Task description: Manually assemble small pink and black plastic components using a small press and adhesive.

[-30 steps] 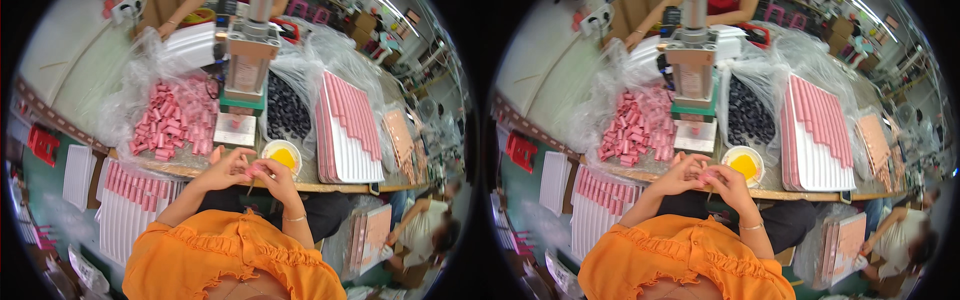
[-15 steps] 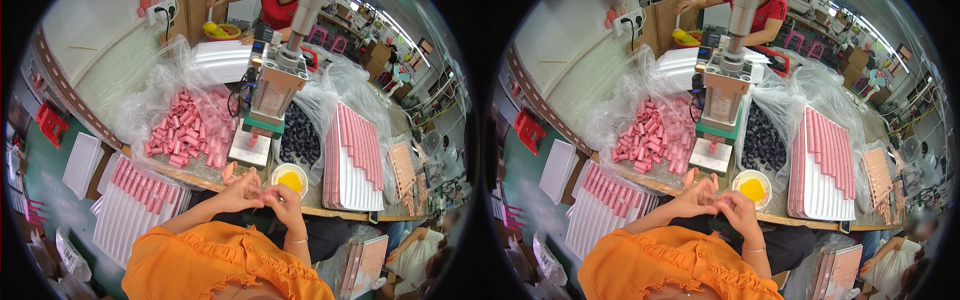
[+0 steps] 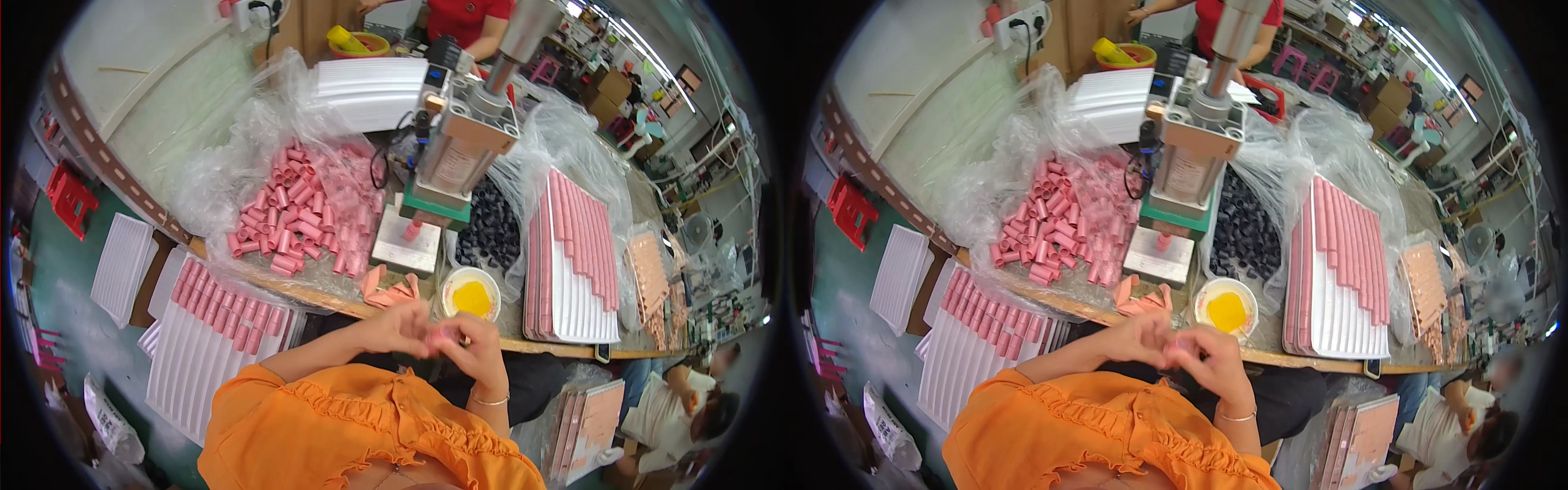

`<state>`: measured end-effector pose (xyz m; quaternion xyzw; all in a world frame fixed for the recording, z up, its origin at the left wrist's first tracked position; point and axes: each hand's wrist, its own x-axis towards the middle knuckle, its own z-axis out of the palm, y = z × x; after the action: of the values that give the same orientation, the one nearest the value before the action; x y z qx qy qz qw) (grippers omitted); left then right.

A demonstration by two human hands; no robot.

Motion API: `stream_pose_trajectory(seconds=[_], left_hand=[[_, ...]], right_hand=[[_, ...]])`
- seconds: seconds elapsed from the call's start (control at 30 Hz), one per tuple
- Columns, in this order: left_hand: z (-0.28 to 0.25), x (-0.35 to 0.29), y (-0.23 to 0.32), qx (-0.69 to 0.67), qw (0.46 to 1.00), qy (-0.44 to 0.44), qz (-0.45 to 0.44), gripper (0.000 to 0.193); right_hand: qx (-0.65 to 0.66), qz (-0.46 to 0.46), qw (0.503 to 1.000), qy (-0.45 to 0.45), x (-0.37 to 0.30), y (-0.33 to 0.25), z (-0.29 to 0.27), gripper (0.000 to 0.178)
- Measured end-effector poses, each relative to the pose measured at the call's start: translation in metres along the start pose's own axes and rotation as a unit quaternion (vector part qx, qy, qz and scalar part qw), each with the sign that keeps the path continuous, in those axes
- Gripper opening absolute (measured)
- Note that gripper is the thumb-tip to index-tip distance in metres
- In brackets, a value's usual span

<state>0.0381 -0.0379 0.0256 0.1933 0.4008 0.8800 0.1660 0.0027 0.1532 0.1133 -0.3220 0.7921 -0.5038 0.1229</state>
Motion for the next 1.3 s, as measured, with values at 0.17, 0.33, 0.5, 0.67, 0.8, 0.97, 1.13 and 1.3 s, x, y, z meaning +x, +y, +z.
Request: stream_pose_trajectory(seconds=[0.17,0.33,0.5,0.67,0.8,0.97,1.13,1.3], left_hand=[[-0.008,-0.004,0.000,0.367,0.901,0.230,-0.006,0.041],[-0.041,-0.040,0.041,0.560,0.755,0.336,0.063,0.032],[-0.103,-0.108,0.088,0.662,0.591,0.457,0.065,0.023],[-0.099,-0.134,0.107,0.726,0.529,0.438,0.031,0.024],[-0.112,-0.134,0.103,0.764,0.536,0.352,-0.070,0.033],[-0.107,-0.118,0.121,0.787,0.539,0.291,-0.074,0.038],[-0.087,-0.087,0.110,0.650,0.671,0.355,0.029,0.030],[-0.078,-0.049,0.055,0.502,0.794,0.342,0.023,0.026]], right_hand=[[-0.084,-0.008,0.996,0.039,0.023,0.027,0.016,0.027],[-0.151,0.055,0.965,0.208,0.056,0.093,-0.043,0.025],[-0.365,0.067,0.914,0.165,0.087,0.176,-0.083,0.021],[-0.406,0.106,0.899,0.125,0.092,0.192,-0.078,0.022],[-0.369,0.124,0.906,0.169,0.093,0.187,-0.079,0.021],[-0.310,0.073,0.911,0.262,0.091,0.190,-0.079,0.020],[-0.332,0.079,0.898,0.278,0.097,0.192,-0.082,0.012],[-0.310,0.069,0.900,0.300,0.094,0.200,-0.084,0.011]])
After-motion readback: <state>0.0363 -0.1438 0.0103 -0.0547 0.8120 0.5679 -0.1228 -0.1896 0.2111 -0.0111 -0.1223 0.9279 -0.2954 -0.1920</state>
